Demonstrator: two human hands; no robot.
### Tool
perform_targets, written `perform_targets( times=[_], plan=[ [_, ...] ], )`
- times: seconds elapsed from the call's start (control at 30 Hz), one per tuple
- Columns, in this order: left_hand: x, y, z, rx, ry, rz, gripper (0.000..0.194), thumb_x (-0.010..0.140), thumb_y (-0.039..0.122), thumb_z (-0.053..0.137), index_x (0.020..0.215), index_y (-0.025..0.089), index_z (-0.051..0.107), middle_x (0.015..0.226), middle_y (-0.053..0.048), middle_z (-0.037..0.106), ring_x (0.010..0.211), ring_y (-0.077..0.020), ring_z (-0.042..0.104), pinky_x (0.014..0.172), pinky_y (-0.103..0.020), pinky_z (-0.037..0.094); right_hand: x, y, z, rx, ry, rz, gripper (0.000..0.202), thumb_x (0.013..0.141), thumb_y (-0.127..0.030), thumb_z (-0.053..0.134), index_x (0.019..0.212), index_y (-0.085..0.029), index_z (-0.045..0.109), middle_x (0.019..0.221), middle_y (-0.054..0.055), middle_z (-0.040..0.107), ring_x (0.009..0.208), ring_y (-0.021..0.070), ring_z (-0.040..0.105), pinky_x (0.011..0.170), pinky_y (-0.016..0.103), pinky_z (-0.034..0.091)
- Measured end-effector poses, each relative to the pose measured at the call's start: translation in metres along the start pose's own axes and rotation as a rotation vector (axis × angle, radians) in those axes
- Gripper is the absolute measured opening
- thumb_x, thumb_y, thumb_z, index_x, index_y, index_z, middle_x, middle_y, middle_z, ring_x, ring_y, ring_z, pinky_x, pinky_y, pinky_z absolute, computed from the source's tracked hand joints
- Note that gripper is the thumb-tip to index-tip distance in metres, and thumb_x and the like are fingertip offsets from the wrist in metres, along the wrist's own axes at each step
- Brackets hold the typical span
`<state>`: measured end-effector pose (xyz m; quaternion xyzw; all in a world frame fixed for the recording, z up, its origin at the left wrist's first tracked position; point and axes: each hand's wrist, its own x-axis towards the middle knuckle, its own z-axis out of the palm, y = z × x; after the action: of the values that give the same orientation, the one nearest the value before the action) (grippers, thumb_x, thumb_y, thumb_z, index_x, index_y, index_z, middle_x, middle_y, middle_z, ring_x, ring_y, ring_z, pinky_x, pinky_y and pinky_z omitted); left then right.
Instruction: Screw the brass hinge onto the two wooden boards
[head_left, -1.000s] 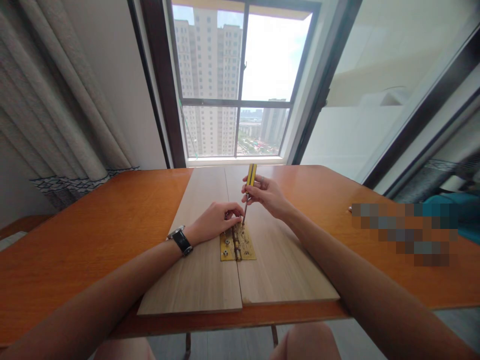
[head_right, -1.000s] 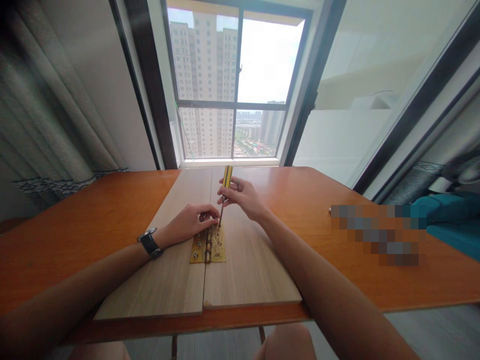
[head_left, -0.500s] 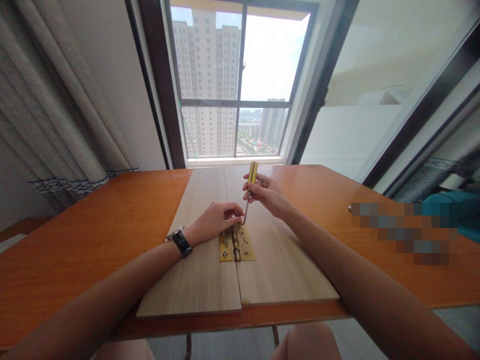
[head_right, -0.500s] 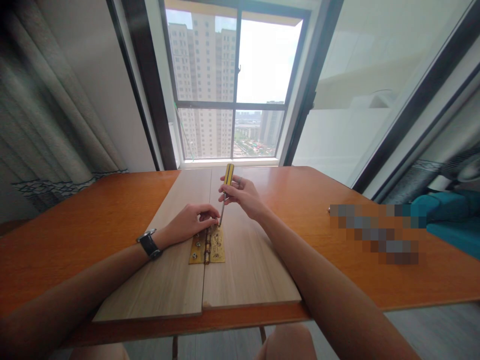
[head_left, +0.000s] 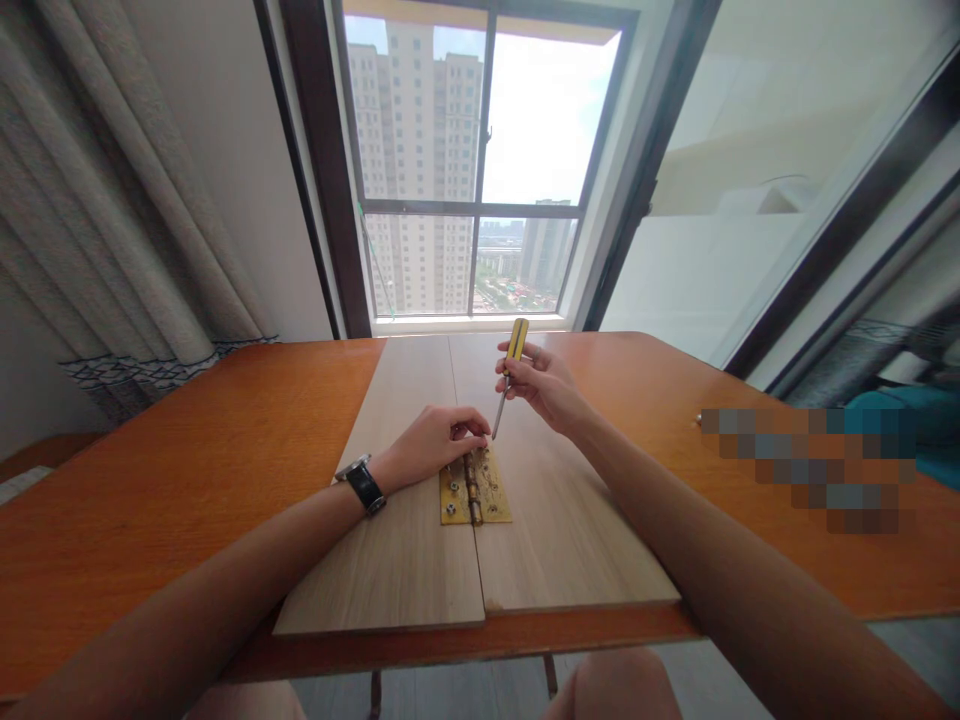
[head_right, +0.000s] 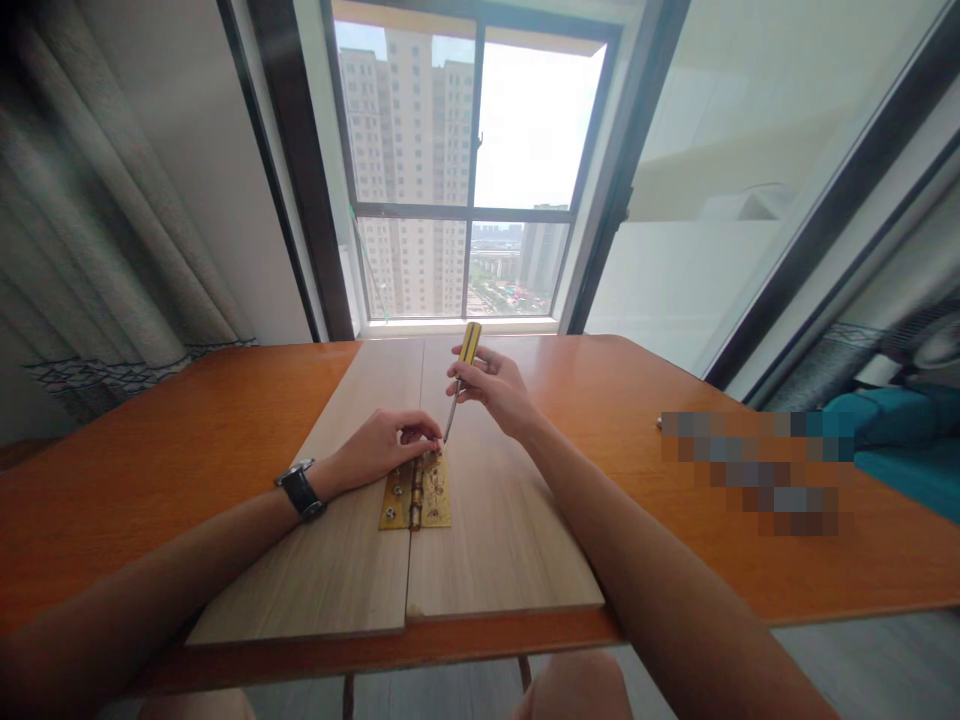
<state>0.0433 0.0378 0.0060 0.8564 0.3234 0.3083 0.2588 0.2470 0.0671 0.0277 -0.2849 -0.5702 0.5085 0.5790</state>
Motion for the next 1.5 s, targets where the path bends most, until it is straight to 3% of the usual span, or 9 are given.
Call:
perform_targets(
  times=[0.47, 0.73, 1.07, 1.5],
  plan=[
    [0.002, 0.005, 0.001, 0.006, -0.014, -0.003, 0.010, 0.082, 0.019, 0.064, 0.084, 0.017, 0.073, 0.069, 0.002, 0.064, 0.061, -0.0101, 0.046, 0.061, -0.023, 0.037, -0.001, -0.009, 0.005, -0.036, -0.005, -0.061, 0.041, 0.070, -0.037, 0.081, 0.104, -0.019, 0.064, 0.077, 0.000, 0.067, 0.060, 0.0120, 0.067, 0.049, 0.021, 0.051],
    [0.004, 0.005, 0.003, -0.052, -0.014, -0.033, 0.038, 0.080, 0.021, 0.066, 0.118, 0.019, 0.061, 0.084, 0.001, 0.070, 0.059, -0.0095, 0.042, 0.060, -0.022, 0.038, -0.005, -0.012, 0.019, -0.086, -0.083, -0.102, 0.041, 0.073, -0.035, 0.080, 0.106, -0.017, 0.063, 0.078, 0.001, 0.067, 0.061, 0.0143, 0.067, 0.050, 0.024, 0.052],
    [0.004, 0.002, 0.003, -0.045, -0.033, -0.028, 0.029, 0.081, 0.023, 0.064, 0.109, 0.017, 0.066, 0.085, 0.000, 0.071, 0.063, -0.0103, 0.046, 0.062, -0.022, 0.039, -0.005, -0.018, 0.018, -0.117, -0.052, -0.126, 0.039, 0.073, -0.034, 0.079, 0.105, -0.017, 0.064, 0.077, 0.000, 0.066, 0.060, 0.0141, 0.066, 0.051, 0.025, 0.051],
    [0.004, 0.001, 0.003, -0.051, -0.030, 0.002, 0.021, 0.081, 0.021, 0.064, 0.101, 0.016, 0.069, 0.082, 0.001, 0.069, 0.062, -0.0093, 0.045, 0.062, -0.021, 0.039, -0.010, -0.025, 0.025, -0.201, -0.132, -0.145, 0.038, 0.076, -0.031, 0.076, 0.109, -0.016, 0.063, 0.078, 0.000, 0.066, 0.059, 0.0132, 0.066, 0.051, 0.025, 0.050]
  ],
)
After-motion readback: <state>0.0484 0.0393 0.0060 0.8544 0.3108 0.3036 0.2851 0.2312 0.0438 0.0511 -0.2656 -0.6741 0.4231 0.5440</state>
